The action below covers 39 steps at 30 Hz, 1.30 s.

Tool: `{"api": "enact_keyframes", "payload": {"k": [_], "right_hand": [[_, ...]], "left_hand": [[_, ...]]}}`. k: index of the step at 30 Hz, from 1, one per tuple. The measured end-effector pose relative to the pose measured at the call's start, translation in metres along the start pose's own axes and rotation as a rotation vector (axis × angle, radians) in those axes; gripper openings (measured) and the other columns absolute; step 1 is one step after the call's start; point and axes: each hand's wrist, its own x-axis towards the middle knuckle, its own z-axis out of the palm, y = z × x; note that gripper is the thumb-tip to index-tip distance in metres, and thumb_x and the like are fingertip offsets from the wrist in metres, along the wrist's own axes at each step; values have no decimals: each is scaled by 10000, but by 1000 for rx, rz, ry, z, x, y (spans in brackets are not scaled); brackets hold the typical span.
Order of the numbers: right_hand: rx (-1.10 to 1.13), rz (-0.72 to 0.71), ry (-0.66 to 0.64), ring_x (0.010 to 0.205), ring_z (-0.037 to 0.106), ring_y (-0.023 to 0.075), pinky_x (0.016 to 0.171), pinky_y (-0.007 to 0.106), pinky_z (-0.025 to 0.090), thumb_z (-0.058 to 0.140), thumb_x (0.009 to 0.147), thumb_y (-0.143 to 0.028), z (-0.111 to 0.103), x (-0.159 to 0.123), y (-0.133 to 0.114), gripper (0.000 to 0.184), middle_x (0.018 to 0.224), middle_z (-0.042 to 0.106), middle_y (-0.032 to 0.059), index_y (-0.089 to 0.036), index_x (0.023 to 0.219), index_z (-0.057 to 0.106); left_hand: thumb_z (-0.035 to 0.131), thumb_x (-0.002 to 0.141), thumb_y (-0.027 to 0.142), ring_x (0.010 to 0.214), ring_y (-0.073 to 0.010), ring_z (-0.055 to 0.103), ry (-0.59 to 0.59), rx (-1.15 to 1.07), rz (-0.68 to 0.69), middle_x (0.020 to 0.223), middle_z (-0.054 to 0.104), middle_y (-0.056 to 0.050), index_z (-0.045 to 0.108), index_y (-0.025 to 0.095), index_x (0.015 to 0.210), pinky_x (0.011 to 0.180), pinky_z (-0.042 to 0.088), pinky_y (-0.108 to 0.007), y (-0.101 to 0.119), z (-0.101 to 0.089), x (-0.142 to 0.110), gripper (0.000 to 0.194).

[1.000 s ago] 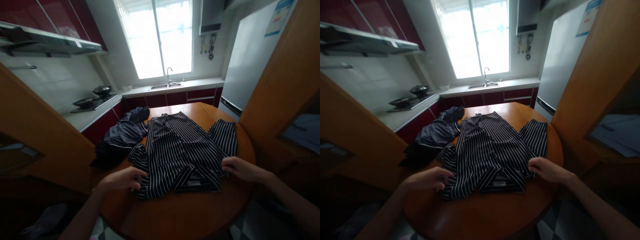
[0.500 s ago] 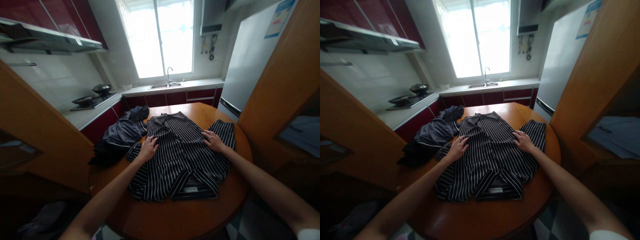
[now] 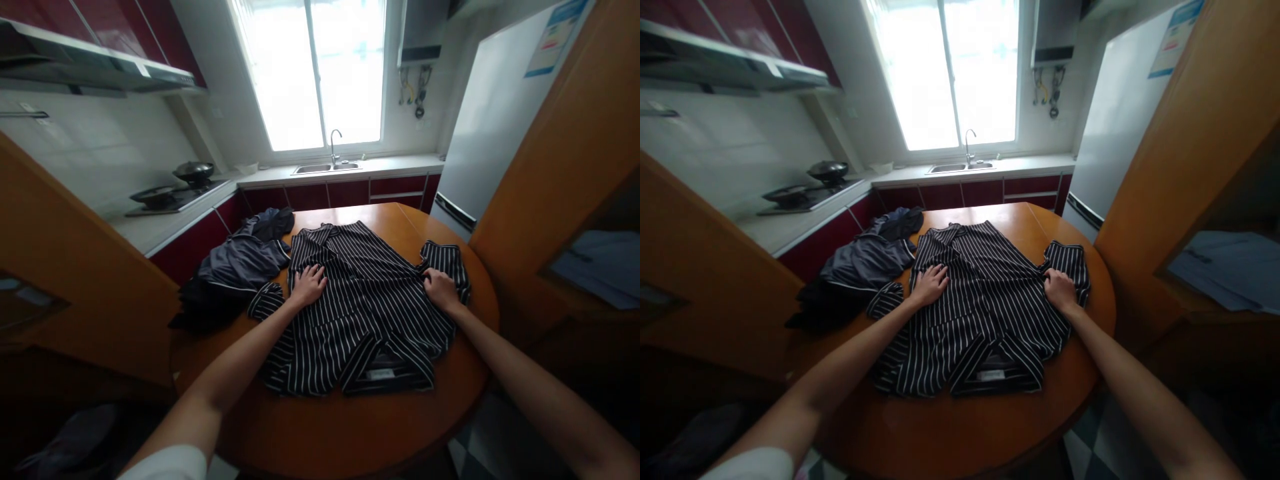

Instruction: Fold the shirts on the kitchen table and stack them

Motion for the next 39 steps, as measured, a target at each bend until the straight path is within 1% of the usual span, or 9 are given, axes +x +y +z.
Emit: {"api": "enact_keyframes", "payload": {"k": [5, 10, 14, 18, 21, 24, 30, 33, 39], "right_hand": [[-6, 44, 48, 1029, 627, 291, 888, 393, 451, 447, 939, -189, -12, -11, -7, 264, 1065, 699, 152, -155, 1079, 668], [56, -136, 197, 1121, 570, 334, 952, 491, 441, 497, 929, -238, -31, -42, -7, 283, 1155, 657, 148, -181, 1144, 671], [281, -373, 50, 1085, 594, 288, 982, 490, 462, 537, 949, -276, -54, -94, -4, 181, 1100, 666, 101, -232, 963, 712], [399, -498, -126, 1145, 587, 293, 1001, 477, 489, 662, 916, -367, -78, -151, -17, 263, 1189, 653, 98, -278, 1158, 713], [365, -585, -225, 1212, 553, 314, 1038, 488, 478, 775, 826, -350, -87, -176, -36, 450, 1276, 621, 100, -311, 1263, 677], [316, -673, -253, 1219, 548, 311, 1058, 508, 464, 750, 841, -267, -87, -184, -50, 414, 1287, 612, 100, -313, 1248, 685], [291, -754, -228, 1277, 537, 305, 1074, 498, 474, 696, 870, -231, -86, -186, -52, 464, 1395, 586, 95, -301, 1325, 642], [309, -772, -154, 1168, 599, 269, 1024, 475, 488, 579, 913, -130, -87, -185, -45, 369, 1226, 680, 80, -281, 1235, 677], [396, -721, -341, 884, 629, 207, 819, 360, 514, 519, 876, -54, -108, -184, -45, 244, 920, 695, 55, -222, 922, 690]], "left_hand": [[457, 1034, 338, 1507, -361, 303, 64, -47, 85, 1612, 385, -160, 494, 203, 1501, 1196, 229, -651, 13, -13, -18, 488], [593, 989, 361, 1350, -273, 501, 46, -274, 458, 1444, 538, -104, 595, 287, 1392, 1167, 395, -496, 8, -50, -112, 410], [785, 857, 321, 1288, -263, 534, -154, -321, 514, 1393, 550, -75, 563, 366, 1431, 1109, 481, -435, -8, -68, -199, 617], [749, 873, 206, 1289, -284, 504, -35, -214, 527, 1369, 567, -74, 541, 370, 1452, 1102, 485, -474, 3, -54, -244, 636], [648, 923, 123, 1334, -283, 456, 33, -121, 659, 1402, 554, -58, 515, 380, 1475, 1158, 415, -491, 36, -39, -246, 624], [584, 921, 40, 1360, -283, 429, 53, -30, 739, 1446, 529, -49, 506, 378, 1482, 1182, 359, -514, 72, -31, -231, 660], [584, 955, 128, 1146, -257, 569, 100, -164, 669, 1140, 659, -78, 709, 244, 1148, 1008, 476, -462, 104, -28, -204, 257], [600, 989, 254, 937, -225, 631, 114, -318, 595, 950, 689, -74, 718, 234, 1106, 891, 505, -418, 113, -27, -209, 168], [627, 981, 465, 911, -193, 700, -301, -468, 777, 976, 753, -58, 740, 239, 1153, 855, 509, -305, 114, -50, -224, 305]]}}
